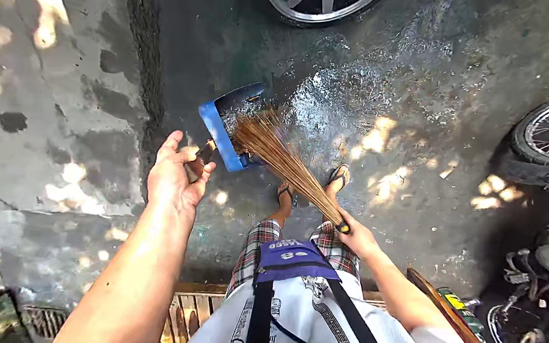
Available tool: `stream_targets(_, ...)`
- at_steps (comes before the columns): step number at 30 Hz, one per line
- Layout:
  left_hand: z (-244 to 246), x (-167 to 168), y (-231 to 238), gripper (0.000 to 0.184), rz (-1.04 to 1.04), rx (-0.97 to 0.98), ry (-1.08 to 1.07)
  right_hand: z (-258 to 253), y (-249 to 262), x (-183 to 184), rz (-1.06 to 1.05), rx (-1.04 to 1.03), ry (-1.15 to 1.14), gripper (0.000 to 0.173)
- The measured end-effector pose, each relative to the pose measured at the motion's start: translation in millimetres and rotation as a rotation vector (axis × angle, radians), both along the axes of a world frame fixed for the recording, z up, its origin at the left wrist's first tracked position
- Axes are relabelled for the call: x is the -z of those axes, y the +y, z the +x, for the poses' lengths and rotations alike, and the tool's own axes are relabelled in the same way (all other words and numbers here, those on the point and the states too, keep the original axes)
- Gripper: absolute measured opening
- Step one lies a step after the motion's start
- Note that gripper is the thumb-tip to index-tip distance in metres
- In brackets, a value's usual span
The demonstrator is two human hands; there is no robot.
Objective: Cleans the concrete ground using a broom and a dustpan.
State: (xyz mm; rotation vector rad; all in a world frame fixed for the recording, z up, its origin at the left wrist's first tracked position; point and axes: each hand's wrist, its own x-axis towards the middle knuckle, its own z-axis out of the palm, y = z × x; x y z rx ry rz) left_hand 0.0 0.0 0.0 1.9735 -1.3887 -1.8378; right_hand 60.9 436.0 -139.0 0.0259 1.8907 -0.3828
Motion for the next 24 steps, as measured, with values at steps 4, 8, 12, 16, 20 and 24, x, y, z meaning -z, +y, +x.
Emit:
stream_targets(4, 32, 6, -10, 0.057, 0.033, -0.014, 0.034, 27, 68, -47, 0.118, 0.474, 0.065, 0.086)
stream_targets(8, 43, 7, -1, 0.050, 0.053, -0.007, 0.007, 19, 63, -17, 0.169, 1.033, 0.025, 0.084)
stream_targets(12, 44, 18, 12, 0.050, 0.044, 0.046, 0.030, 14, 12, 12, 0.115, 0.647, -0.181, 0.081)
stream_targets(16, 40, 2, 33, 0.052, 0.031, 0.066, 0.043, 39, -6, 26, -0.127, 0.211, -0.144, 0.070)
stream_targets(20, 47, 1, 29, 0.053, 0.033, 0.076, 0.046, 47, 11, -25, -0.119, 0.193, -0.060, 0.091)
stream_targets(24, 52, 18, 13, 0.049, 0.052, 0.000, 0.015, 65, 12, -65, -0.033, 0.625, -0.067, 0.093)
